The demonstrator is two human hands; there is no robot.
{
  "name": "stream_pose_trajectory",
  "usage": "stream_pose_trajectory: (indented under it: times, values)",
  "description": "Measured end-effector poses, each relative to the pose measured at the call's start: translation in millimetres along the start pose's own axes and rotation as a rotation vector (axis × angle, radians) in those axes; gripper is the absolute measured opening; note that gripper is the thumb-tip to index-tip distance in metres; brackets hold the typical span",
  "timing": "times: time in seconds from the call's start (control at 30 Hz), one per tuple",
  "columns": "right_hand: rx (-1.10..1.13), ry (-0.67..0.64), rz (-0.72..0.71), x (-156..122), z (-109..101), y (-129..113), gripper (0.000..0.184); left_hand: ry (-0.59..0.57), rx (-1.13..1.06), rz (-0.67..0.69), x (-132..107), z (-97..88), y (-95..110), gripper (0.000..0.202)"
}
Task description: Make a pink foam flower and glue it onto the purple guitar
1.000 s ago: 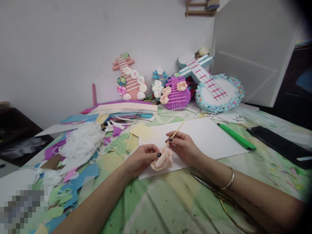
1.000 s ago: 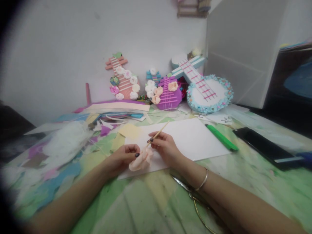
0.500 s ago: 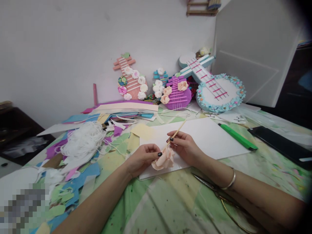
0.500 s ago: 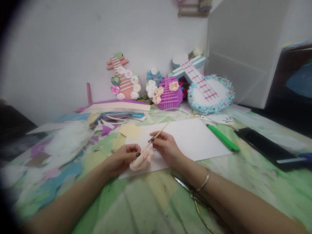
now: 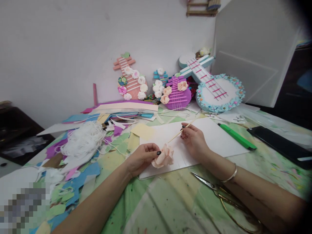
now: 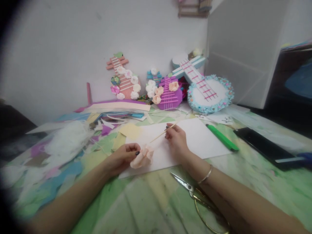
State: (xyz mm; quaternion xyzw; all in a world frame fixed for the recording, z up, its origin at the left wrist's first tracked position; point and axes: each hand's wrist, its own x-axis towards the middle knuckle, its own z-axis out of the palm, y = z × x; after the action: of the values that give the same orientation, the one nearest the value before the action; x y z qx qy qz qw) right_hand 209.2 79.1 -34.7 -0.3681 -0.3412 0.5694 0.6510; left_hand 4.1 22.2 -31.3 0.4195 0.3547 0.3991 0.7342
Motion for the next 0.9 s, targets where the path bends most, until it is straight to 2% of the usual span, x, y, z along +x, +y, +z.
stream_pose_trajectory:
  times: [0.1,0.27,0.33,0.4,0.47,0.53,0.6,0.67,0.77,0.9]
  values:
    - [-0.257,0.081,-0.066,11,-9,0,0.028,0.024,-0.023,0.015,1,-1.8,-1,0.024]
    - [-0.768,0.040,-0.155,19,-21,-4,0.048,0.080,-0.097,0.037,1,-3.7,-1,0.024]
    - [-0.963,0.045,-0.209,16,-21,-9,0.061,0.095,-0.118,0.041,1,-3.1,-1,0.025]
    - [-1.073,0.056,-0.276,10,-16,-13,0.064,0.106,-0.137,0.045,1,-2.2,0,0.027]
    - [-1.045,-0.015,-0.369,0,-8,-15,0.055,0.107,-0.155,0.050,1,-1.3,0,0.026]
    - [-0.897,-0.234,-0.421,-12,2,-14,0.044,0.108,-0.164,0.053,2,-1.0,0,0.024]
    - [-0.737,-0.518,-0.329,-23,9,-10,0.044,0.106,-0.163,0.054,2,-1.2,-1,0.022]
    - [-0.672,-0.702,-0.199,-32,14,-4,0.052,0.097,-0.155,0.059,2,-1.0,0,0.022]
    - [-0.670,-0.767,-0.144,-38,15,5,0.058,0.081,-0.150,0.095,0,2.6,1,0.022]
    - [-0.642,-0.686,-0.166,-35,13,10,0.046,0.081,-0.057,0.204,-2,13.3,1,0.032]
